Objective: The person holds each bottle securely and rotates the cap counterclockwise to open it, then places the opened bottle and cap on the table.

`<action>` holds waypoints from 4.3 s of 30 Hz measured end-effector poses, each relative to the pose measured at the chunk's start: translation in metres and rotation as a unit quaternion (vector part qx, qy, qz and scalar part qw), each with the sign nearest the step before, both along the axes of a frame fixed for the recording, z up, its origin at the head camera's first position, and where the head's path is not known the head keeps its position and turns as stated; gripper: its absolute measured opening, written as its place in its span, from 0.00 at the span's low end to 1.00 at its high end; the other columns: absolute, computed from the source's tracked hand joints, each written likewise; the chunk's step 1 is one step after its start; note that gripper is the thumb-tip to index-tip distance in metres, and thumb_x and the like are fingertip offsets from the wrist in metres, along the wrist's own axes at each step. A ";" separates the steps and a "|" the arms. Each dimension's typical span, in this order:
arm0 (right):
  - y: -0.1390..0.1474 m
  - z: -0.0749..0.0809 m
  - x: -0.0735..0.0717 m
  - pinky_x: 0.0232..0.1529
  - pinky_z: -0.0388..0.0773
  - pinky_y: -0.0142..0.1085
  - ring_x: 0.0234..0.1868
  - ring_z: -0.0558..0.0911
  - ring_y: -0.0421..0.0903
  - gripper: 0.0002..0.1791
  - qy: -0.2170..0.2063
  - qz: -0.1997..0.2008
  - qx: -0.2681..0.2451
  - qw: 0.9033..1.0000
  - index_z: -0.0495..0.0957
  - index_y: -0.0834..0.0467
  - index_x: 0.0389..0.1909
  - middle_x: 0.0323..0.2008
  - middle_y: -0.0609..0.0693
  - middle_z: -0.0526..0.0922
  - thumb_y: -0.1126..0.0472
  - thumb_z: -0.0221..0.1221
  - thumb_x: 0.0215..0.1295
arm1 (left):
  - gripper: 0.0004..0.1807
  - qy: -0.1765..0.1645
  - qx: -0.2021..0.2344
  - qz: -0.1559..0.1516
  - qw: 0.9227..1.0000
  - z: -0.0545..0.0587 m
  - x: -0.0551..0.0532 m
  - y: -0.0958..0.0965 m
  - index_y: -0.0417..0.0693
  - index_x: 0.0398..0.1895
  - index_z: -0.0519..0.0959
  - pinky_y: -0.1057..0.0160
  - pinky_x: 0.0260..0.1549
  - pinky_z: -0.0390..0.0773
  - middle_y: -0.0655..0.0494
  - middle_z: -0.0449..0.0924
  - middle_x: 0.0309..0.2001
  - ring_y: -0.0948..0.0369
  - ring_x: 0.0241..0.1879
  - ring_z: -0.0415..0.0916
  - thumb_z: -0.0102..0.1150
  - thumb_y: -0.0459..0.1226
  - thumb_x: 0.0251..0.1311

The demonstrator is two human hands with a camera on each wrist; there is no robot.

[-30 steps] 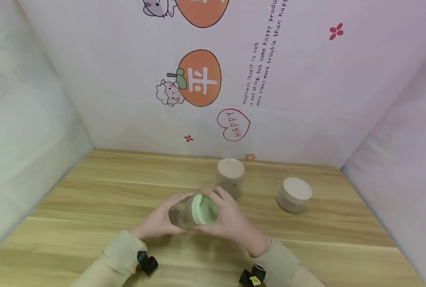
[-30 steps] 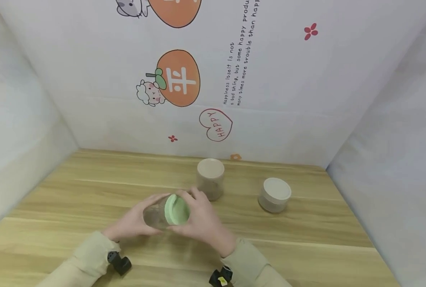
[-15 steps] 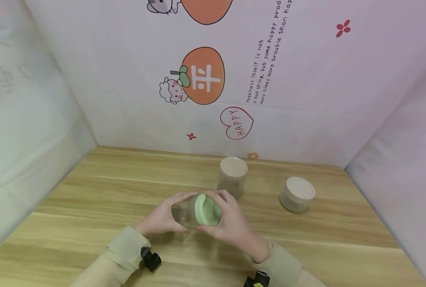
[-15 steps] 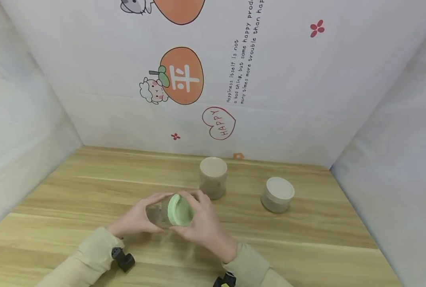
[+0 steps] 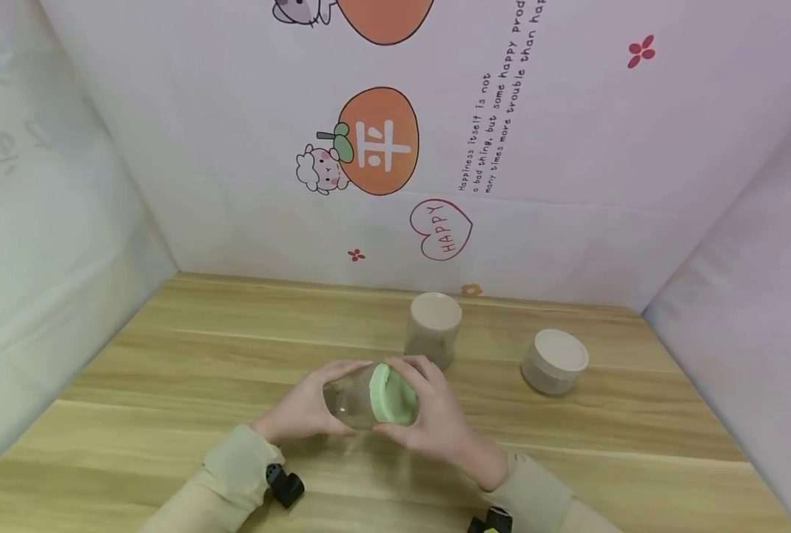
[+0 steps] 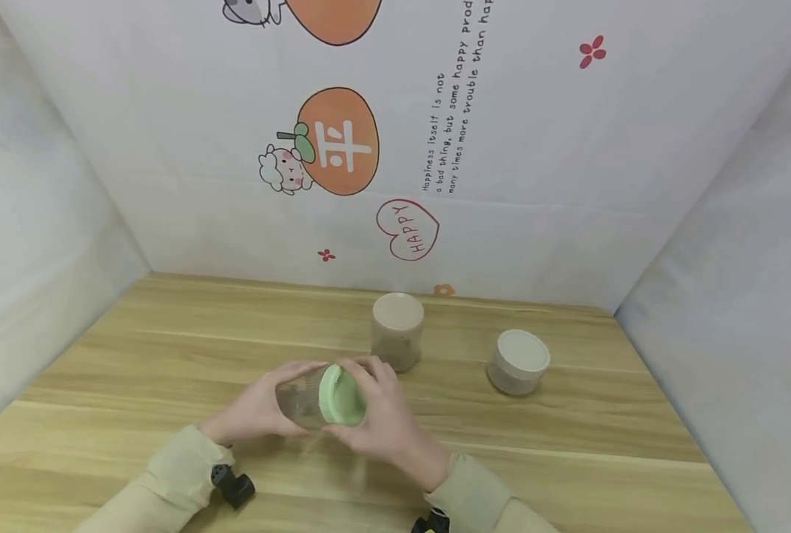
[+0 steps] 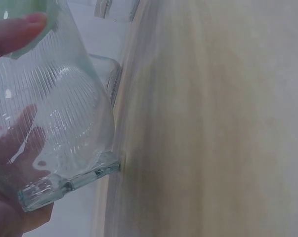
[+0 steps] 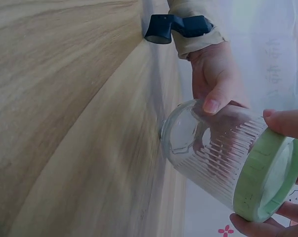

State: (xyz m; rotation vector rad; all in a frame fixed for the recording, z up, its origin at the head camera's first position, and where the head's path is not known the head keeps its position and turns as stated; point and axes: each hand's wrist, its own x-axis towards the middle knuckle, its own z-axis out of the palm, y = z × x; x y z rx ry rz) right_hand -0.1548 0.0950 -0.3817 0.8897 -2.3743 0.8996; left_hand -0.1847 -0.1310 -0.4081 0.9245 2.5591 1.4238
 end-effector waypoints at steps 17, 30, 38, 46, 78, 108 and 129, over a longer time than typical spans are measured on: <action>0.004 -0.008 -0.006 0.45 0.80 0.45 0.49 0.75 0.52 0.49 0.050 0.040 0.012 0.998 0.71 0.63 0.57 0.49 0.57 0.74 0.55 0.80 0.28 | 0.51 0.021 -0.021 0.022 0.999 0.001 0.001 0.002 0.59 0.65 0.68 0.39 0.56 0.69 0.52 0.69 0.64 0.48 0.61 0.67 0.79 0.34 0.28; 0.010 -0.009 -0.012 0.47 0.80 0.45 0.51 0.74 0.52 0.50 0.053 0.066 0.007 0.996 0.70 0.63 0.57 0.50 0.57 0.73 0.56 0.80 0.26 | 0.51 0.018 -0.035 0.043 0.998 0.003 0.002 0.006 0.66 0.64 0.69 0.38 0.54 0.71 0.53 0.69 0.63 0.48 0.60 0.68 0.79 0.35 0.27; 0.014 -0.010 -0.017 0.45 0.80 0.45 0.50 0.74 0.52 0.51 0.084 0.079 0.033 0.993 0.70 0.64 0.56 0.49 0.57 0.73 0.55 0.81 0.24 | 0.51 0.029 -0.039 0.056 0.997 0.001 0.004 0.009 0.65 0.64 0.69 0.43 0.49 0.76 0.51 0.71 0.61 0.48 0.56 0.71 0.79 0.36 0.27; 0.016 -0.009 -0.018 0.47 0.80 0.44 0.51 0.74 0.52 0.51 0.075 0.088 0.040 0.992 0.70 0.64 0.58 0.50 0.57 0.72 0.54 0.81 0.27 | 0.52 0.038 -0.045 0.058 0.997 0.003 0.003 0.011 0.60 0.64 0.70 0.44 0.51 0.75 0.51 0.72 0.59 0.49 0.55 0.71 0.80 0.36 0.25; 0.017 0.010 -0.011 0.53 0.75 0.56 0.63 0.66 0.63 0.49 -0.151 0.027 0.030 0.988 0.56 0.54 0.71 0.68 0.64 0.54 0.47 0.69 0.50 | 0.53 -0.015 -0.027 0.000 1.000 0.001 -0.005 0.000 0.59 0.70 0.61 0.38 0.60 0.64 0.52 0.64 0.68 0.48 0.64 0.64 0.77 0.38 0.36; 0.013 0.020 -0.024 0.37 0.79 0.34 0.43 0.75 0.47 0.38 -0.204 0.003 0.072 0.976 0.69 0.58 0.60 0.43 0.53 0.73 0.47 0.69 0.50 | 0.52 -0.026 -0.036 -0.031 0.999 0.005 -0.015 -0.004 0.59 0.71 0.58 0.36 0.61 0.62 0.50 0.63 0.68 0.47 0.65 0.62 0.76 0.39 0.39; 0.026 0.013 -0.026 0.53 0.79 0.43 0.56 0.74 0.54 0.41 -0.003 0.115 0.104 0.988 0.73 0.56 0.56 0.56 0.57 0.71 0.64 0.77 0.34 | 0.52 -0.021 -0.026 -0.063 0.997 0.004 -0.022 -0.003 0.55 0.71 0.59 0.38 0.62 0.62 0.51 0.62 0.69 0.48 0.65 0.62 0.75 0.39 0.40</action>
